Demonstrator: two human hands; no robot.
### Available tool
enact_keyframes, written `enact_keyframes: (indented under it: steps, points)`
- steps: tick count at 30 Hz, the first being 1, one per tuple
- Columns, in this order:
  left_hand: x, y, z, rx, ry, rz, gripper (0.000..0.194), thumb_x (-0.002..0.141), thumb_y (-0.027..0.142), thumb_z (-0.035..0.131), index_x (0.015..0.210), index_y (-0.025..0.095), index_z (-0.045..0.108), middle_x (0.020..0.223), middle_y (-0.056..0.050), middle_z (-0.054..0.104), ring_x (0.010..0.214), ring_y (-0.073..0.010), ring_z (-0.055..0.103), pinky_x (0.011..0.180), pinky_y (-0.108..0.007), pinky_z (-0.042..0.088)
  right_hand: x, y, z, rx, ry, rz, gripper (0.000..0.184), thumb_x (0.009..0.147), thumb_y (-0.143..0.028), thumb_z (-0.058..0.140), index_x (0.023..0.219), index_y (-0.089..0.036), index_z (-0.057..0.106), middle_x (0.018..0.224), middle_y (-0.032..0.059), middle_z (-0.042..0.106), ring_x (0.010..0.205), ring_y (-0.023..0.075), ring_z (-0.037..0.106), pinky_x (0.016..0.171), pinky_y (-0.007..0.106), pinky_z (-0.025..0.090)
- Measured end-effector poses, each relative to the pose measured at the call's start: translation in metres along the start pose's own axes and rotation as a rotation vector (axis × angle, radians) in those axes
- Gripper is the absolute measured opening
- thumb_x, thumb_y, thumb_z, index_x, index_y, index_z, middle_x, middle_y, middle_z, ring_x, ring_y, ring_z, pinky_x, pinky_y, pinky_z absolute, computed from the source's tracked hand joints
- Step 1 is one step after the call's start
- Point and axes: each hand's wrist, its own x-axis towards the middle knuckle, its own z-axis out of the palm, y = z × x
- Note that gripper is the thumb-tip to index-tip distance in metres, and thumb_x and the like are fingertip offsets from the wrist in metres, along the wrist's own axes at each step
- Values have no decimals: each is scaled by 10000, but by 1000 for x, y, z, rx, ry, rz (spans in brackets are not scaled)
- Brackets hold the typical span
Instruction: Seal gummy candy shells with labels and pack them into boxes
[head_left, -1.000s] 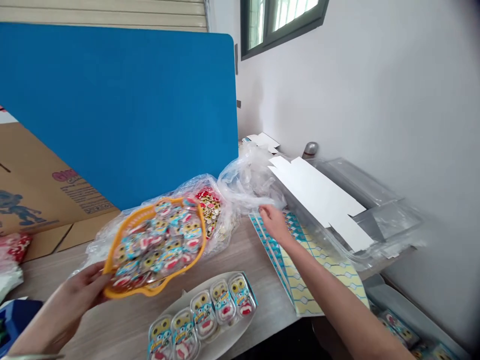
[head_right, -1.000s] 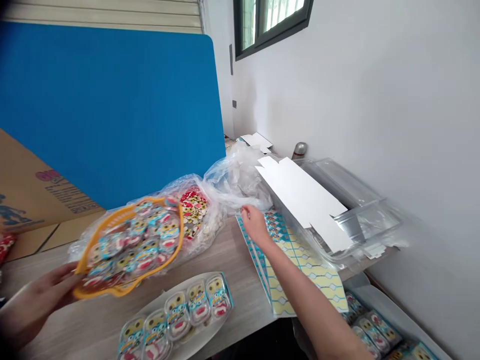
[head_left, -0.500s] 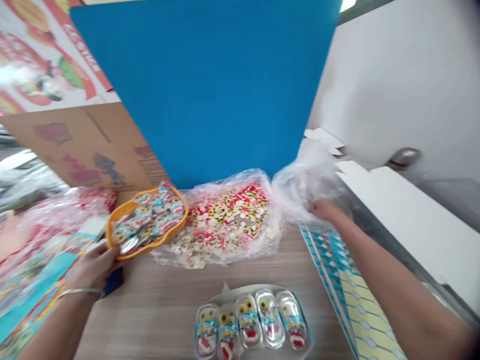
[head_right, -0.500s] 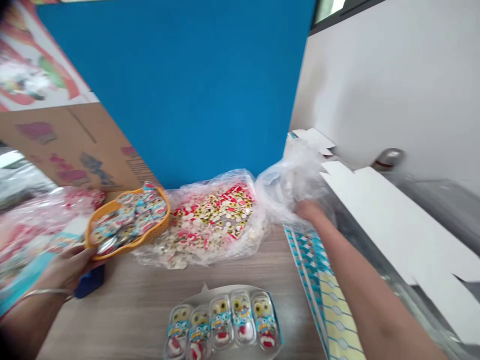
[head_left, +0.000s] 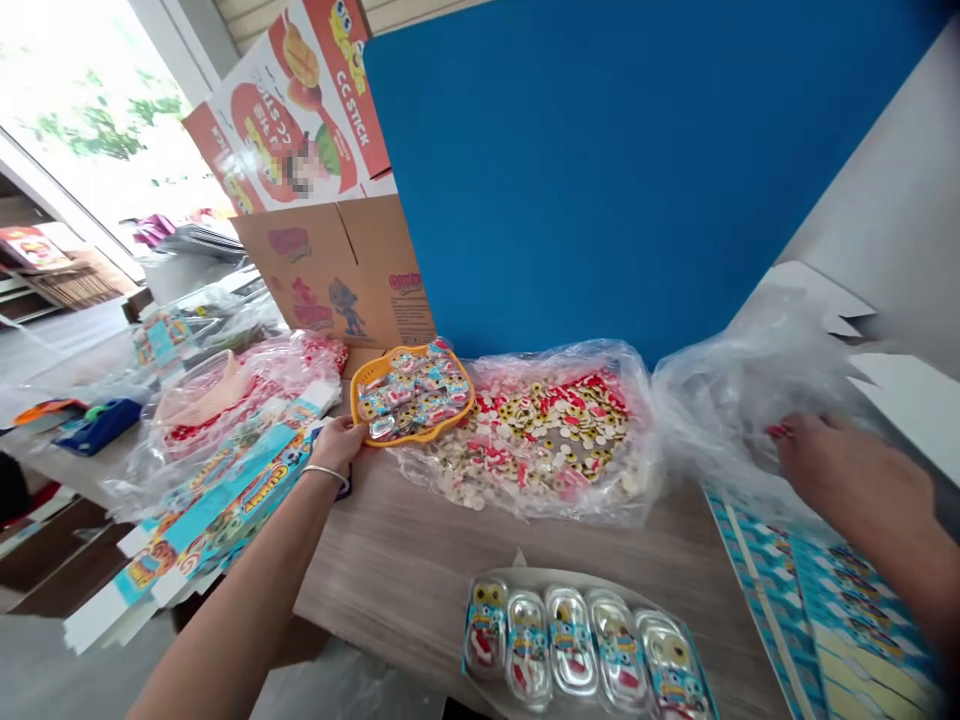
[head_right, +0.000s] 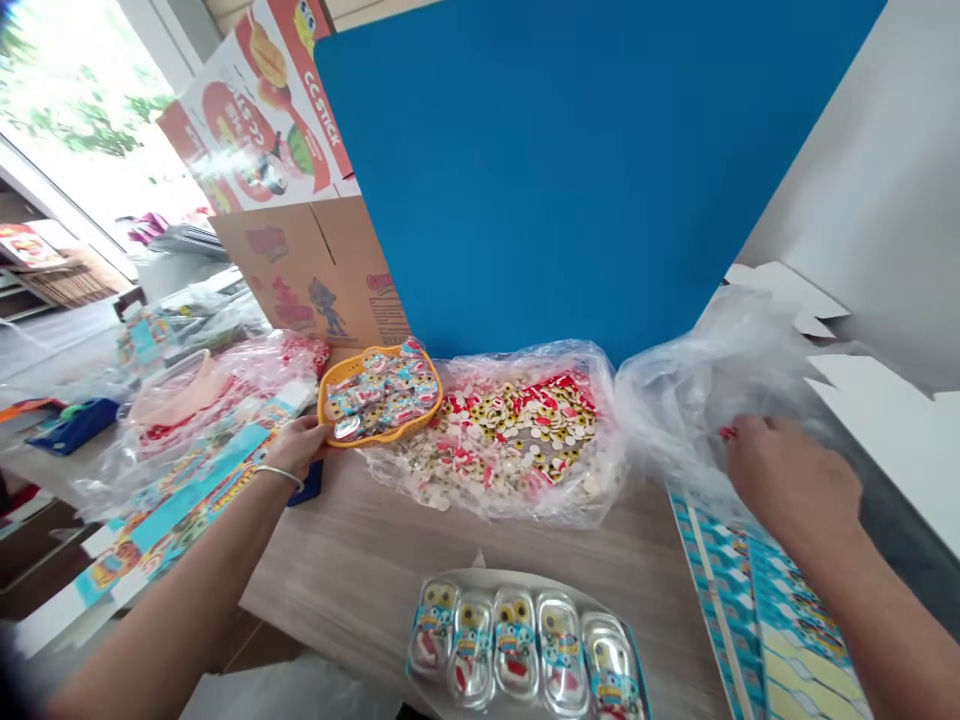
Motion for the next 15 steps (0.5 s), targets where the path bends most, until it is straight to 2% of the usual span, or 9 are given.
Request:
enact_keyframes:
  steps: [1, 3, 6, 8, 10, 15]
  points:
    - [1, 1, 2, -8, -2, -9, 212, 711, 50, 635, 911, 118, 641, 702, -21, 683, 611, -154, 691, 561, -229, 584, -2, -20, -18, 2, 63, -44, 490, 987, -488, 302, 788, -244, 678, 820, 198, 651, 554, 258, 560, 510, 407, 316]
    - [3, 3, 4, -20, -14, -30, 189, 745, 37, 636, 920, 110, 643, 698, -17, 673, 615, -145, 686, 560, -223, 580, -4, -65, -48, 80, 109, -207, 400, 995, -455, 362, 907, -230, 682, 904, 174, 663, 631, 254, 586, 526, 391, 329]
    - [11, 10, -2, -19, -33, -67, 109, 839, 81, 650, 947, 95, 650, 740, -19, 672, 636, -130, 674, 574, -236, 582, -4, -125, -75, 242, 137, -372, 252, 977, -344, 434, 937, -217, 647, 888, 107, 661, 703, 239, 615, 575, 359, 385]
    - [20, 18, -10, -3, -21, -84, 104, 902, 162, 654, 987, 102, 649, 809, -19, 678, 668, -119, 664, 594, -246, 583, -4, -154, -79, 334, 140, -436, 212, 963, -315, 449, 936, -220, 636, 885, 81, 662, 721, 229, 623, 608, 342, 414]
    - [32, 27, -20, 25, 14, -83, 152, 940, 237, 641, 1031, 115, 642, 887, -23, 679, 712, -116, 659, 622, -256, 584, -8, -173, -78, 406, 121, -494, 211, 960, -305, 442, 942, -222, 635, 901, 76, 671, 747, 228, 633, 647, 338, 441]
    - [70, 45, -29, 158, 159, -4, 278, 955, 340, 624, 1147, 138, 620, 1056, -62, 665, 847, -153, 662, 715, -317, 595, -22, -191, -72, 508, 47, -558, 237, 971, -289, 437, 1050, -224, 651, 1003, 81, 699, 861, 242, 664, 725, 350, 483]
